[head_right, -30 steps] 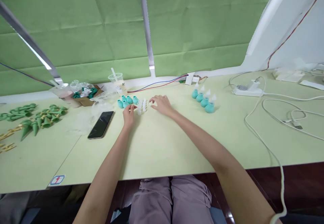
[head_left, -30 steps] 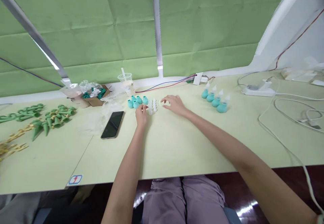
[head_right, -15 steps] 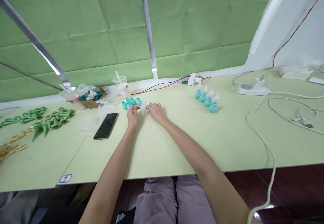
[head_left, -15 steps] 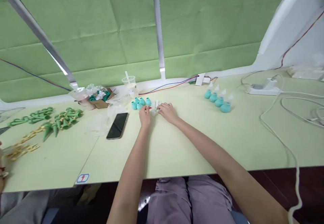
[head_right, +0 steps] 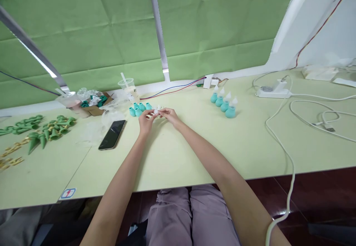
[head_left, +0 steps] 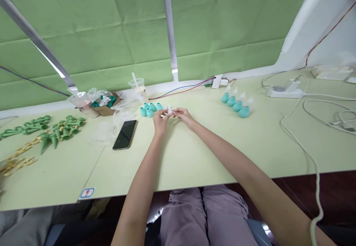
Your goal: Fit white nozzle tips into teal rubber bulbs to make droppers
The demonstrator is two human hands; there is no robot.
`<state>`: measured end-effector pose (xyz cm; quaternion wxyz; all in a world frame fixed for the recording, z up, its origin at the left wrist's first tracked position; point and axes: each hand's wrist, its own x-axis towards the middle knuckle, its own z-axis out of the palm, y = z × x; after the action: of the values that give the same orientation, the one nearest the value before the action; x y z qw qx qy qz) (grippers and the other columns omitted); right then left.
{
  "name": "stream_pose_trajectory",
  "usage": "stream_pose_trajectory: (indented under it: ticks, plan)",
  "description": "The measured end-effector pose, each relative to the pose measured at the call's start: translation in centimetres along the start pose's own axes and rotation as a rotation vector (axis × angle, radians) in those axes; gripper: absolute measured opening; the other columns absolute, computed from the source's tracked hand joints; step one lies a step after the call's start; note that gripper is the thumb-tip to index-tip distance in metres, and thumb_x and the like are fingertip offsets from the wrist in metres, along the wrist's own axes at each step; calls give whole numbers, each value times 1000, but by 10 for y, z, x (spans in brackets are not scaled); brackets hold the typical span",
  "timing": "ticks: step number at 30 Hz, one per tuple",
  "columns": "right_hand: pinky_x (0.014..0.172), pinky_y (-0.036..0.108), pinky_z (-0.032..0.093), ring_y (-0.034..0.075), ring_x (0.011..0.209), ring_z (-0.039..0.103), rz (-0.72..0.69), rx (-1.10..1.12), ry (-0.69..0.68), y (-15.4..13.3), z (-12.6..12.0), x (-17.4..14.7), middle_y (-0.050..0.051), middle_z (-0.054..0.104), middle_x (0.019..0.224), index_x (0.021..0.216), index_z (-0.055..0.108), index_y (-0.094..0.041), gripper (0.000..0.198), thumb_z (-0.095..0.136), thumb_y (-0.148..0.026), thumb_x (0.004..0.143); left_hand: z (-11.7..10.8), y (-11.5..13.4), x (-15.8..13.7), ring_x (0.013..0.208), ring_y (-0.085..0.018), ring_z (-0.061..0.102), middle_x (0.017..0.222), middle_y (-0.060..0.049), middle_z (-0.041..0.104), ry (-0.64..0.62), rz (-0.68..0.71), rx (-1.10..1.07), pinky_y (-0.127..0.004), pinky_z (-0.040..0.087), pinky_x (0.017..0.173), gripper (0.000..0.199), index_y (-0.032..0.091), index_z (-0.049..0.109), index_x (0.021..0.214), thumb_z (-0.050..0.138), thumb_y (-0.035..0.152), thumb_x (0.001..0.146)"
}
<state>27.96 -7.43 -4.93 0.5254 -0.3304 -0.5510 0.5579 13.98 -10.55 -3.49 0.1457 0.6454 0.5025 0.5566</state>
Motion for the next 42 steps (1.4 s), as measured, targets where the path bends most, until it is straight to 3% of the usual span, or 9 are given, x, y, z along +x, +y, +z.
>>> stream_pose_trajectory:
  ticks: [4, 7, 10, 13, 17, 26, 30, 35, 42]
  plan:
    - [67, 26, 41, 14, 74, 58, -105, -203, 9, 2, 5, -1, 2, 68, 87, 80, 66, -19, 23, 66, -40, 70, -2, -1, 3, 76, -15, 58, 88, -5, 67, 63, -66, -40, -27, 40, 66, 26, 18, 67, 84, 69, 38, 68]
    - [77, 30, 40, 16, 81, 55, -254, -580, 231, 2, 5, -3, 3, 66, 96, 85, 67, -22, 13, 56, -27, 80, -4, -4, 6, 81, -17, 61, 90, -5, 68, 170, -123, -75, -28, 42, 71, 29, 17, 65, 87, 69, 38, 67]
    - [83, 34, 35, 20, 96, 50, -316, -953, 407, 1, 3, -3, 4, 62, 101, 88, 67, -25, 20, 49, -16, 83, -7, -5, 8, 76, -16, 62, 83, -4, 68, 234, -175, -125, -28, 44, 72, 29, 17, 63, 87, 69, 37, 67]
    - [83, 37, 31, 23, 104, 44, -285, -1186, 362, 4, 2, 4, 6, 58, 108, 90, 67, -25, 16, 54, -18, 82, -8, -5, 7, 72, -14, 62, 79, -3, 68, 230, -169, -107, -28, 44, 72, 26, 17, 62, 84, 71, 33, 66]
    - [82, 38, 28, 24, 105, 42, -265, -1295, 324, 10, 5, 17, 8, 55, 110, 88, 68, -24, 11, 59, -26, 81, -8, -4, 4, 70, -14, 61, 78, -3, 68, 173, -127, -34, -30, 44, 74, 22, 18, 63, 82, 72, 29, 65]
    - [83, 37, 28, 23, 103, 43, -294, -1278, 344, 8, 7, 20, 7, 58, 107, 80, 69, -23, 11, 59, -26, 82, -6, -4, 2, 73, -15, 60, 80, -2, 68, 82, -71, 51, -30, 43, 74, 21, 19, 63, 83, 70, 30, 67]
    - [82, 34, 33, 21, 97, 49, -363, -1037, 415, -1, 7, 9, 6, 62, 99, 90, 68, -24, 15, 55, -29, 84, -4, -3, 1, 72, -14, 59, 81, -2, 67, 39, -29, 79, -28, 42, 72, 18, 19, 64, 81, 69, 30, 68]
    - [70, 29, 41, 17, 76, 57, -318, -591, 276, -12, -8, -27, 3, 68, 89, 87, 68, -22, 18, 57, -35, 80, 2, 1, -3, 70, -15, 56, 78, -1, 67, -63, 53, 126, -29, 42, 70, 18, 20, 65, 83, 68, 30, 69]
    - [68, 28, 41, 17, 75, 58, -218, -452, 256, -19, -21, -49, 2, 70, 86, 79, 70, -23, 17, 63, -37, 73, 11, 11, -13, 71, -17, 53, 77, -2, 67, -212, 187, 210, -29, 42, 70, 14, 21, 66, 82, 69, 23, 68]
